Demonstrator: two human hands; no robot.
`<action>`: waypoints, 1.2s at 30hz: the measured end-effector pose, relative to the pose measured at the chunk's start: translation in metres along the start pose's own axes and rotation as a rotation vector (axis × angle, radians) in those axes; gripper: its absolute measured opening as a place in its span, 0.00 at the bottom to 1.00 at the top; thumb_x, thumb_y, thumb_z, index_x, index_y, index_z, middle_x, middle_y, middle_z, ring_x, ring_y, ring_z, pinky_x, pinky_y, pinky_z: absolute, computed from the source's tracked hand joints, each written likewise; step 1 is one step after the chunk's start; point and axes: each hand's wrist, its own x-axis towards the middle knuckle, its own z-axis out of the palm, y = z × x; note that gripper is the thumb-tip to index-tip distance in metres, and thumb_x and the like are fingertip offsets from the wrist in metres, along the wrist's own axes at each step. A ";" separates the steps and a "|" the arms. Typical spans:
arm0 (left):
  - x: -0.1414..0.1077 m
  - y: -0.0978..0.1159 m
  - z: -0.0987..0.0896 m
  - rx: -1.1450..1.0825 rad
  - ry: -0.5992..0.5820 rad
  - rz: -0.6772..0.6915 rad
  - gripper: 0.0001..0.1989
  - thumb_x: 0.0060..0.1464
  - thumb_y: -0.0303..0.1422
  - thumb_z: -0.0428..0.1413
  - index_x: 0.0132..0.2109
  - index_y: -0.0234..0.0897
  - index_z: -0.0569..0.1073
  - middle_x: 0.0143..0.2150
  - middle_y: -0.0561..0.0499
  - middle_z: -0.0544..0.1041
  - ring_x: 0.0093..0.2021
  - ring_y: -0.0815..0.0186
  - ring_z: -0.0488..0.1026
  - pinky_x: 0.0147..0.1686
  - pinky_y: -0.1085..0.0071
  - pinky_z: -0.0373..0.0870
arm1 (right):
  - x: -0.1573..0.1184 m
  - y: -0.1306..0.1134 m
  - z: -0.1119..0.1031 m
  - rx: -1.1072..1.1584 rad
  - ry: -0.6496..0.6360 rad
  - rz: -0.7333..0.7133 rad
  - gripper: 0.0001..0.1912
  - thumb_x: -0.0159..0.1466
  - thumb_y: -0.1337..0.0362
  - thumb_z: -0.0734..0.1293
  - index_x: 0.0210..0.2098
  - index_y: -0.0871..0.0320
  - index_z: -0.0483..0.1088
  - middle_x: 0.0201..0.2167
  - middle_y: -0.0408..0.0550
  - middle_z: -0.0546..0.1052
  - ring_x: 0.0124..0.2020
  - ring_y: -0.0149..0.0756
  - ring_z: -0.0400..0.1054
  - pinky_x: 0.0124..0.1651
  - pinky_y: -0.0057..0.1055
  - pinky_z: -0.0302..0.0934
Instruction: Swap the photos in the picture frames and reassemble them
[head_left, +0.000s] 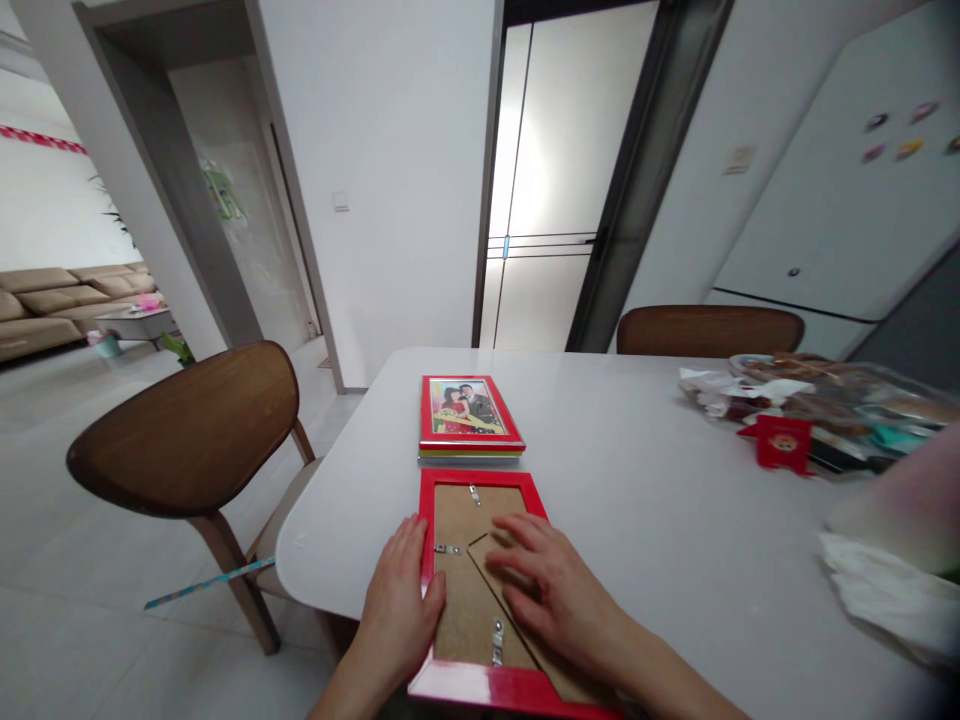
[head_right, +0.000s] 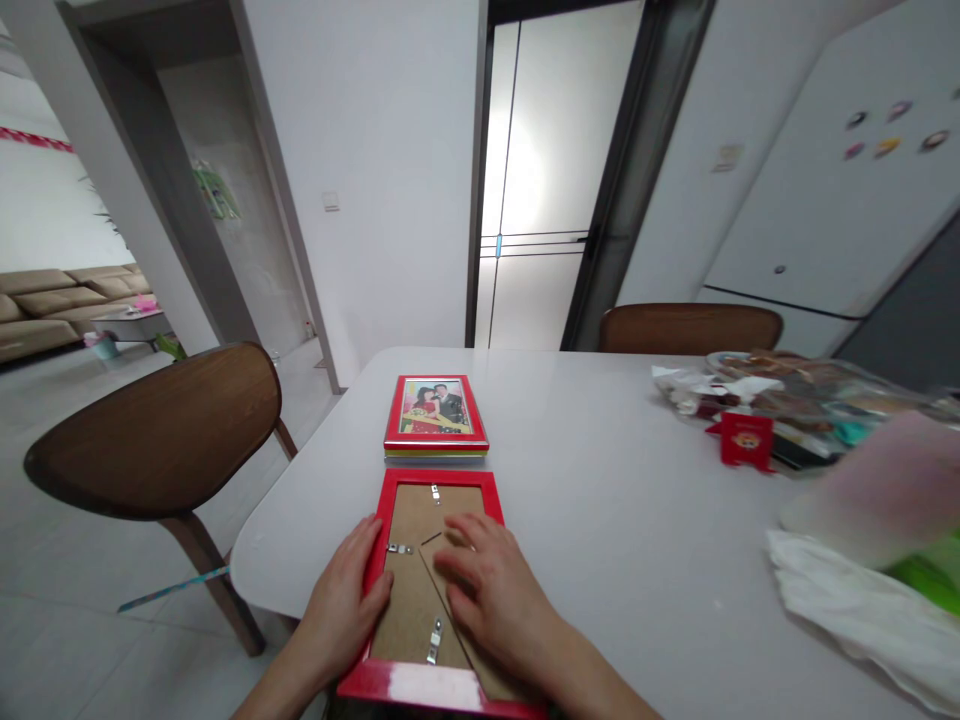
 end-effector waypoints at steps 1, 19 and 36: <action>0.000 -0.001 0.000 -0.006 0.007 0.002 0.26 0.47 0.30 0.45 0.55 0.26 0.57 0.58 0.40 0.58 0.58 0.60 0.53 0.56 0.62 0.50 | -0.002 -0.006 -0.003 0.059 -0.092 -0.054 0.16 0.50 0.70 0.62 0.37 0.51 0.71 0.50 0.47 0.64 0.53 0.41 0.52 0.53 0.40 0.48; 0.001 -0.003 0.004 0.050 0.040 0.043 0.24 0.49 0.30 0.44 0.54 0.27 0.59 0.56 0.39 0.61 0.56 0.60 0.56 0.54 0.60 0.54 | 0.034 -0.033 0.021 0.047 -0.060 -0.036 0.11 0.56 0.65 0.61 0.38 0.55 0.69 0.36 0.47 0.70 0.40 0.35 0.60 0.44 0.31 0.53; 0.001 0.001 0.000 -0.062 0.038 -0.026 0.26 0.47 0.30 0.46 0.54 0.28 0.60 0.56 0.41 0.60 0.57 0.60 0.55 0.56 0.61 0.51 | 0.062 0.002 0.027 -0.145 0.085 0.081 0.14 0.58 0.65 0.56 0.42 0.57 0.67 0.43 0.49 0.70 0.44 0.38 0.58 0.46 0.34 0.50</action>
